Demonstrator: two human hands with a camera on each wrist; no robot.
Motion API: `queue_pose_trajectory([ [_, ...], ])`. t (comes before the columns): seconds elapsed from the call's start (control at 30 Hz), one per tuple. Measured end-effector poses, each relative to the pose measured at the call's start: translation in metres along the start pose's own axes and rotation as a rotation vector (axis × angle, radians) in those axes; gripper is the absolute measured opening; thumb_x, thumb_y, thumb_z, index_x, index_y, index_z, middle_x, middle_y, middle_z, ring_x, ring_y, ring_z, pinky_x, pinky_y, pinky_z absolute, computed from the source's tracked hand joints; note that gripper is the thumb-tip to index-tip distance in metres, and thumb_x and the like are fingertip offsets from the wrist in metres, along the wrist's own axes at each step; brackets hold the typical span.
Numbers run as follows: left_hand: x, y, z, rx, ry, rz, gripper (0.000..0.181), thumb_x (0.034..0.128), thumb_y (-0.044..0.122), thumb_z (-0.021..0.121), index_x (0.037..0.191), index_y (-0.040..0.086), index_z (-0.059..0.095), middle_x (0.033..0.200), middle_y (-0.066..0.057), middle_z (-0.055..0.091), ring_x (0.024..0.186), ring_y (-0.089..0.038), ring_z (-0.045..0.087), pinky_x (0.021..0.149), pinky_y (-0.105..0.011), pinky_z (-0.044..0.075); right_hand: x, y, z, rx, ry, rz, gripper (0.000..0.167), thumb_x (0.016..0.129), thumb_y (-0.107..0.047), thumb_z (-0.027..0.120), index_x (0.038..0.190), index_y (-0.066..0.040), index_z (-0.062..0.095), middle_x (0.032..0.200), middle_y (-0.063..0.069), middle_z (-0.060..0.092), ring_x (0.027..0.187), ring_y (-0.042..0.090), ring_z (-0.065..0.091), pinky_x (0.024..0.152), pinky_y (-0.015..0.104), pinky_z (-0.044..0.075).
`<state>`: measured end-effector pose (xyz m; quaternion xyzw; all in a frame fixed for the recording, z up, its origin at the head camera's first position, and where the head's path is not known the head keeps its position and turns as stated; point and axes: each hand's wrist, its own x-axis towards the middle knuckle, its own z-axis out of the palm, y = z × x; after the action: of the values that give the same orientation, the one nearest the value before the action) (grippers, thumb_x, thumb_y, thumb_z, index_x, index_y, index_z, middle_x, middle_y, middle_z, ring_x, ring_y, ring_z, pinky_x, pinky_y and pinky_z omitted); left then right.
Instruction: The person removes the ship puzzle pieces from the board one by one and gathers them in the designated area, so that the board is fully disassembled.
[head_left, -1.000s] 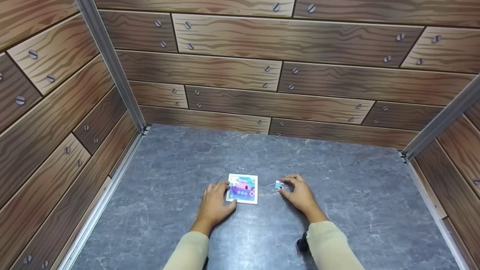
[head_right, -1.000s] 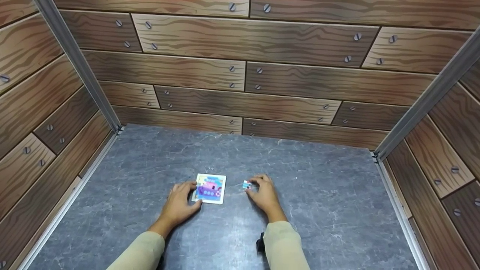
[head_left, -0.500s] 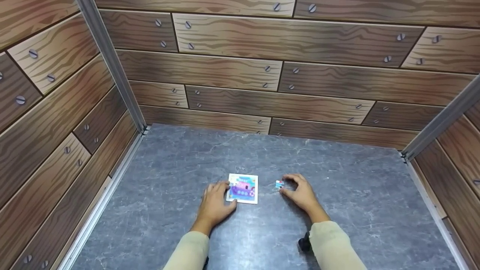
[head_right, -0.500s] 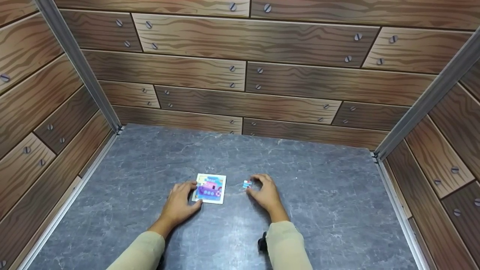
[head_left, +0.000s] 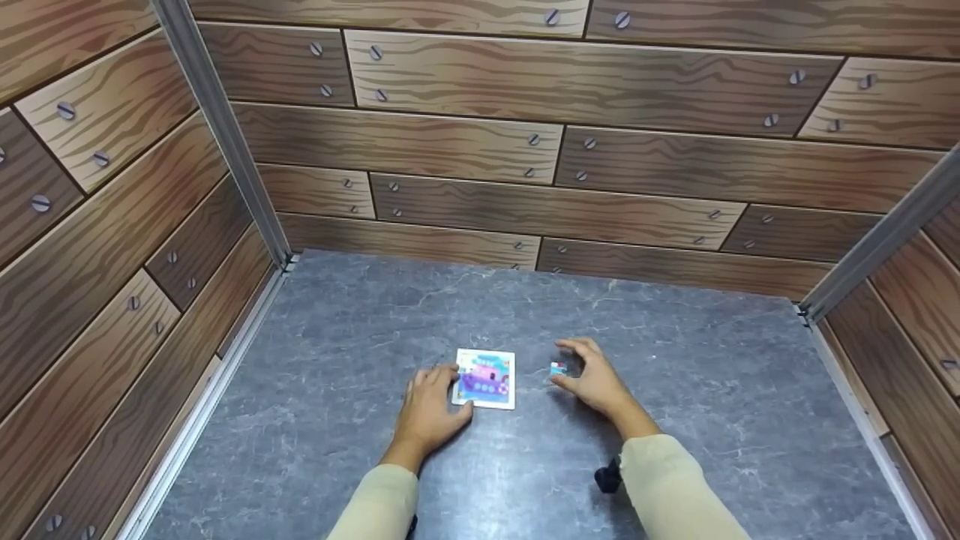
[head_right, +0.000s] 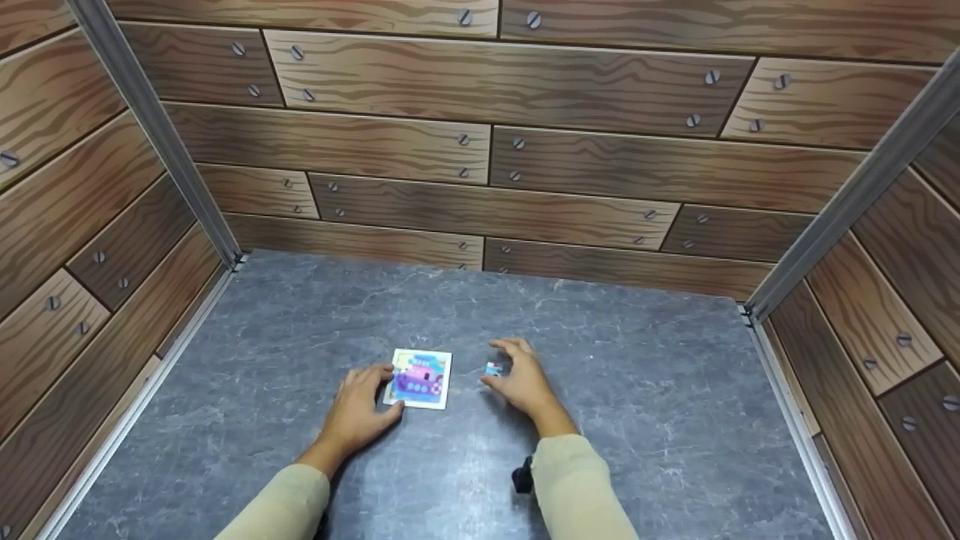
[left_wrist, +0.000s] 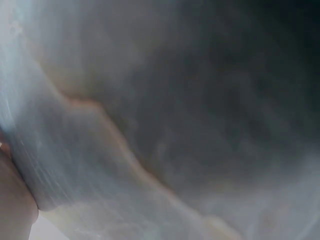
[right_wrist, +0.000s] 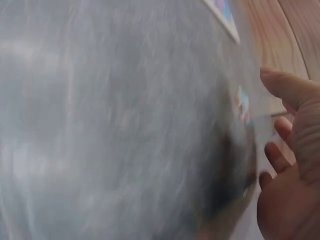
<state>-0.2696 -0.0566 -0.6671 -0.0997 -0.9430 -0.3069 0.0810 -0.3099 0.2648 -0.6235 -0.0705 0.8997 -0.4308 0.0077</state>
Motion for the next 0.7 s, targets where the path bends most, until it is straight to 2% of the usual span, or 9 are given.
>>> queue_pose_trajectory([
  [0.2, 0.001, 0.002, -0.001, -0.004, 0.0, 0.001, 0.052, 0.0898, 0.045, 0.077, 0.133, 0.017, 0.069, 0.147, 0.0, 0.068, 0.13, -0.026, 0.058, 0.115, -0.051, 0.045, 0.005, -0.027, 0.018, -0.028, 0.04, -0.095, 0.065, 0.083, -0.012, 0.092, 0.143, -0.007, 0.068, 0.151, 0.02, 0.059, 0.144, 0.043, 0.055, 0.121, 0.058, 0.046],
  [0.33, 0.001, 0.001, -0.003, 0.001, 0.008, 0.005, 0.052, 0.0895, 0.045, 0.077, 0.132, 0.017, 0.069, 0.147, 0.0, 0.068, 0.129, -0.027, 0.058, 0.114, -0.051, 0.046, 0.008, -0.042, 0.035, -0.025, 0.034, -0.125, 0.063, 0.083, -0.011, 0.091, 0.141, -0.006, 0.068, 0.149, 0.02, 0.06, 0.143, 0.044, 0.057, 0.122, 0.06, 0.045],
  [0.43, 0.0, 0.001, -0.002, 0.002, 0.009, 0.006, 0.052, 0.0887, 0.045, 0.078, 0.131, 0.016, 0.069, 0.147, -0.001, 0.068, 0.129, -0.027, 0.059, 0.113, -0.052, 0.047, 0.01, -0.049, 0.048, -0.02, 0.011, -0.121, 0.063, 0.084, -0.012, 0.091, 0.143, -0.006, 0.067, 0.149, 0.019, 0.061, 0.144, 0.044, 0.056, 0.126, 0.061, 0.04],
  [0.7, 0.001, 0.001, 0.0, 0.008, -0.007, -0.004, 0.055, 0.0885, 0.046, 0.077, 0.134, 0.015, 0.069, 0.147, -0.001, 0.068, 0.128, -0.027, 0.058, 0.113, -0.051, 0.045, 0.015, -0.057, 0.075, -0.028, -0.044, -0.087, 0.06, 0.091, -0.014, 0.086, 0.147, -0.007, 0.064, 0.152, 0.014, 0.061, 0.146, 0.04, 0.056, 0.126, 0.058, 0.04],
])
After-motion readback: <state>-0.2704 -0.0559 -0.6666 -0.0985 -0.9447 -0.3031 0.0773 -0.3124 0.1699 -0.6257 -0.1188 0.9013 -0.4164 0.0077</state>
